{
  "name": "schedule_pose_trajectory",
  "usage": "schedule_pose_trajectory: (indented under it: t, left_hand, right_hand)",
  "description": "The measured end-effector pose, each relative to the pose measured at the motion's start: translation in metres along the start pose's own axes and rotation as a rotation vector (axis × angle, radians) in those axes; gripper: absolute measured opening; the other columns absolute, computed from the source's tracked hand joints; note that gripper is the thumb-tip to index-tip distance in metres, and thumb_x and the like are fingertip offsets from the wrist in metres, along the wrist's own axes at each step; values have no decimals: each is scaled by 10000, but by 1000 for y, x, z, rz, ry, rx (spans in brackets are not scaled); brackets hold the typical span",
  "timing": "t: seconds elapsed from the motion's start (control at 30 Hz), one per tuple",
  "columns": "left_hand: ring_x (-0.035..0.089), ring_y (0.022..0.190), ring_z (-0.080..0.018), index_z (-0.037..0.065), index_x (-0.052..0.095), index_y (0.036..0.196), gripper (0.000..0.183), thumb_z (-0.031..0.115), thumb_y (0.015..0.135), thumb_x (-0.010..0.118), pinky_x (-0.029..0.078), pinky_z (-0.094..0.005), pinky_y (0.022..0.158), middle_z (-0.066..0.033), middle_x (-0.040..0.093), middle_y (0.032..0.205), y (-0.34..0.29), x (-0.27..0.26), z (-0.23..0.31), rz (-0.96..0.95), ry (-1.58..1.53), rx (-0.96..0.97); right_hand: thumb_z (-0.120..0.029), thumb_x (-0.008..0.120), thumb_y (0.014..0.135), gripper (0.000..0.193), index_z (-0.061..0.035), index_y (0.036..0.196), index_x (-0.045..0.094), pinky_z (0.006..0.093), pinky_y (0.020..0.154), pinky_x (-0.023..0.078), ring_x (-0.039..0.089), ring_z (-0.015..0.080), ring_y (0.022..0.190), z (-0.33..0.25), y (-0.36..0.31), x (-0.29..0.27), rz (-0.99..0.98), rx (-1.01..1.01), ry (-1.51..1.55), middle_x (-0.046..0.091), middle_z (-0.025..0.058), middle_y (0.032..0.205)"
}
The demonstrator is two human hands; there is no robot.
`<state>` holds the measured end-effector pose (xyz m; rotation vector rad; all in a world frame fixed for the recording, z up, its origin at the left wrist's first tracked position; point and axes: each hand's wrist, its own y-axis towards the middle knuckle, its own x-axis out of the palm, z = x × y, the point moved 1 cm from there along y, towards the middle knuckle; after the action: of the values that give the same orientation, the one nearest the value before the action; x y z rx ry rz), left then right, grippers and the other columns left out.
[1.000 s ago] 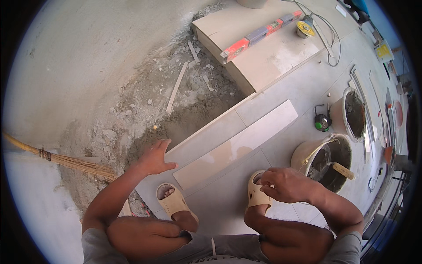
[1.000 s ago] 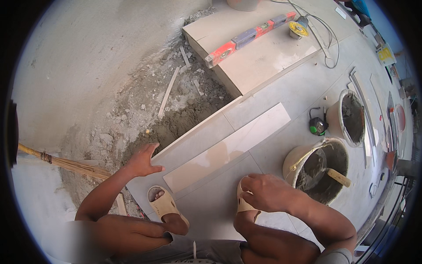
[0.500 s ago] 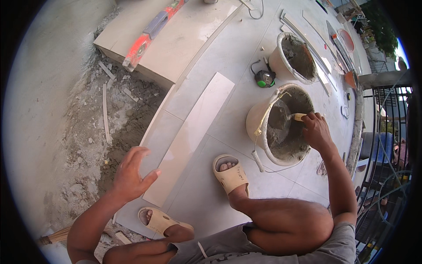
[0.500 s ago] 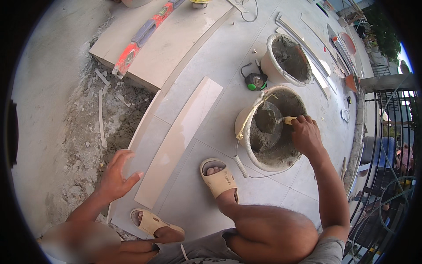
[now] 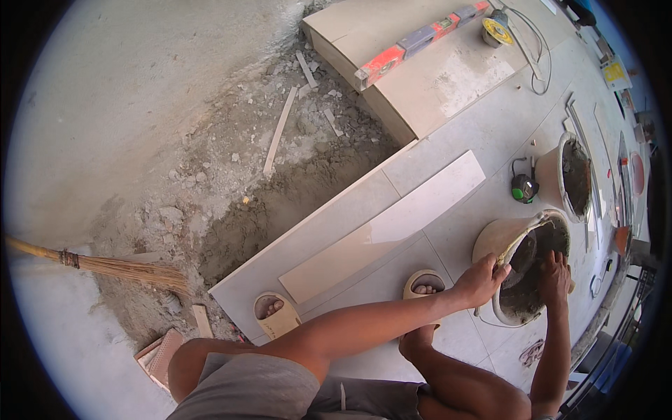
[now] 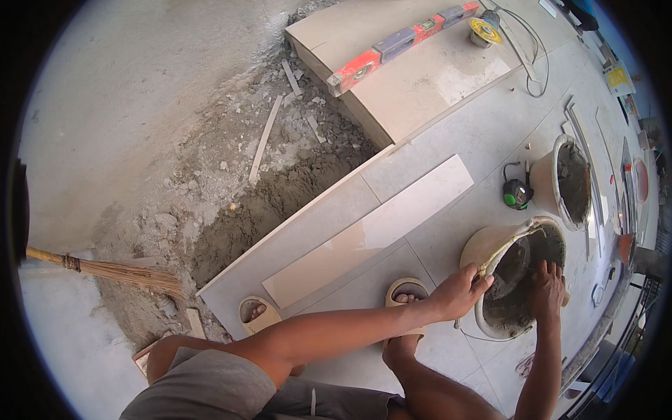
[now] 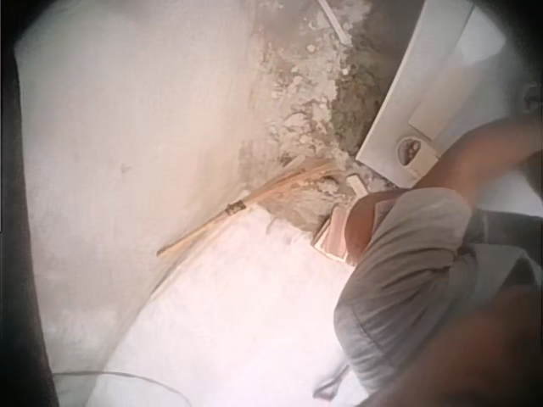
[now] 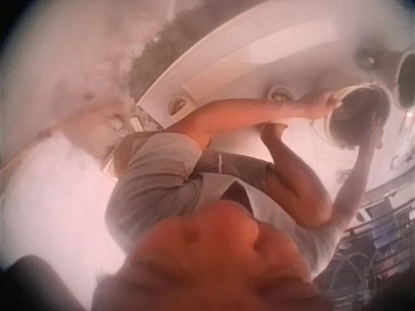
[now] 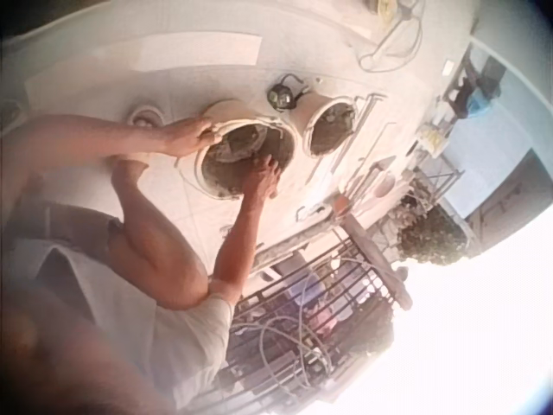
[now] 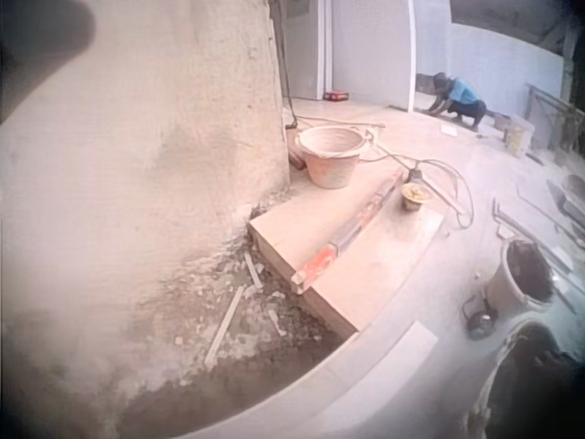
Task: The person mixes cement in a bucket using a trowel, then scoops the cement onto a tiled floor. They place bricks on the cement and spread more cement over the bricks.
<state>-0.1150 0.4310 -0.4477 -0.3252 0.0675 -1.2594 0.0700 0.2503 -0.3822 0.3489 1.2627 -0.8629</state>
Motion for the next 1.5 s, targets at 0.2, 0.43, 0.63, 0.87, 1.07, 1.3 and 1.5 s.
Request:
schedule_pose_trajectory:
  t: [0.2,0.43,0.63,0.87,1.07,1.3,1.5]
  left_hand:
    - [580,646,-88,18,539,958,403,399,1063,465,532,-270,568,-13,583,746,6,-18,4,-158,-345,-157]
    - [558,651,-46,19,604,974,392,382,1062,484,511,-235,583,8,604,788,5,-78,50,-88,-285,-122]
    - [572,690,-51,22,624,1019,367,362,1061,492,507,-232,590,2,621,812,3,-98,85,-197,-163,-112]
    - [575,706,-51,25,616,998,383,383,1060,493,499,-234,602,5,615,814,3,-107,85,-220,-54,-80]
    - [585,705,-66,7,598,997,428,410,1064,470,525,-264,608,-11,609,791,3,-92,94,-302,-11,-76]
    - [592,702,-73,-9,578,987,462,434,1060,467,544,-278,609,-33,614,789,7,-99,99,-321,0,-104]
    - [543,603,-56,28,605,931,420,408,1061,483,464,-237,543,5,585,715,10,-102,90,-223,-18,-61]
  right_hand:
    - [-29,674,732,381,-53,1099,578,470,726,496,629,398,884,-4,-20,-58,-131,-15,9,628,169,904]
    - [-172,681,860,219,-36,1018,613,483,711,515,656,406,754,-27,-43,-113,-307,40,415,640,192,788]
    - [-257,579,948,227,-31,961,588,501,635,524,663,402,716,-63,-51,-62,-159,103,359,646,201,756]
    - [-272,578,958,247,-26,961,587,507,638,528,668,426,714,-91,-73,-76,-492,-128,487,659,209,710]
    - [-266,596,955,252,-14,970,604,498,707,515,656,428,796,-62,-67,-48,-464,-70,932,665,221,812]
    - [-252,614,916,222,-33,918,643,489,660,532,657,419,738,-64,-63,-31,-85,-25,484,680,193,814]
    - [-290,614,924,273,-22,902,655,498,688,543,660,429,752,-103,-50,-35,-416,-178,599,679,190,761]
